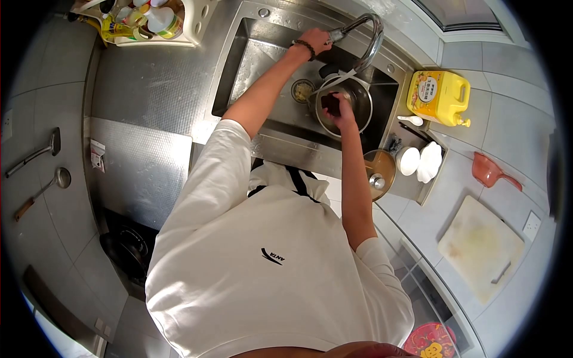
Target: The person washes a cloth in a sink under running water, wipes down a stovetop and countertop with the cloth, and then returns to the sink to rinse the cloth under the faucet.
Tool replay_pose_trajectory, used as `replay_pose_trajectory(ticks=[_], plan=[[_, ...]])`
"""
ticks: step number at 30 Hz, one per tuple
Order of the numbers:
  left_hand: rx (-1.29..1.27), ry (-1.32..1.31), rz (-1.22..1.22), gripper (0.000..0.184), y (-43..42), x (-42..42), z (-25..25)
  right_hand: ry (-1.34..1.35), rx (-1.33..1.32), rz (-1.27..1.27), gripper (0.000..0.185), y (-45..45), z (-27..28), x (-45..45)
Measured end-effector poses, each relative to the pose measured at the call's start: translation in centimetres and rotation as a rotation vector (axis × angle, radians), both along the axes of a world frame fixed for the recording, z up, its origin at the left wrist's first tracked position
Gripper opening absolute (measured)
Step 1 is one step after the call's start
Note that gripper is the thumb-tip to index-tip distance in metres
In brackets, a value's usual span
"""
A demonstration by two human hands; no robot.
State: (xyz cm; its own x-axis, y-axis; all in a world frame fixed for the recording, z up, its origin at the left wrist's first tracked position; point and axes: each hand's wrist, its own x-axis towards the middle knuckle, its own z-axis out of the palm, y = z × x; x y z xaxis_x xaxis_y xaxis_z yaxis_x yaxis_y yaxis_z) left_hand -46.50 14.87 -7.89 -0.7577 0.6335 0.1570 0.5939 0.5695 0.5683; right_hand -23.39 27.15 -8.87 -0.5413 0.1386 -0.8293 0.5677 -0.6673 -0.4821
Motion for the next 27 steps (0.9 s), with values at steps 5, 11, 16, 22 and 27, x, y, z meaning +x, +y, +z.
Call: replay_pose_trajectory(ticks=[5,11,16,22,27], plan=[[0.248,-0.135,0.14,0.04,-0.3,2.2,-1.9,-0.008,-0.012,-0.023,0.017,0.2,-0.3,0.2],[0.051,-0.954,0.254,0.037,0.5,9.1,-8.8,0.015,0.089,-0.004,0.019,1.3,-0.2,1.3],[-0.034,-0.937,0.147,0.039,0.6,11.0,-6.2,-0.011,0.067,-0.002,0.021,2.0,0.1,2.2],[-0.109,-0.769,0.337,0.041,0.3,10.9,-4.5,-0.011,0.076,-0.008,0.021,2.0,-0.1,2.4],[-0.117,-0.644,0.341,0.036,1.4,10.2,-6.2,-0.015,0.083,-0.006,0.021,1.4,0.2,2.3]])
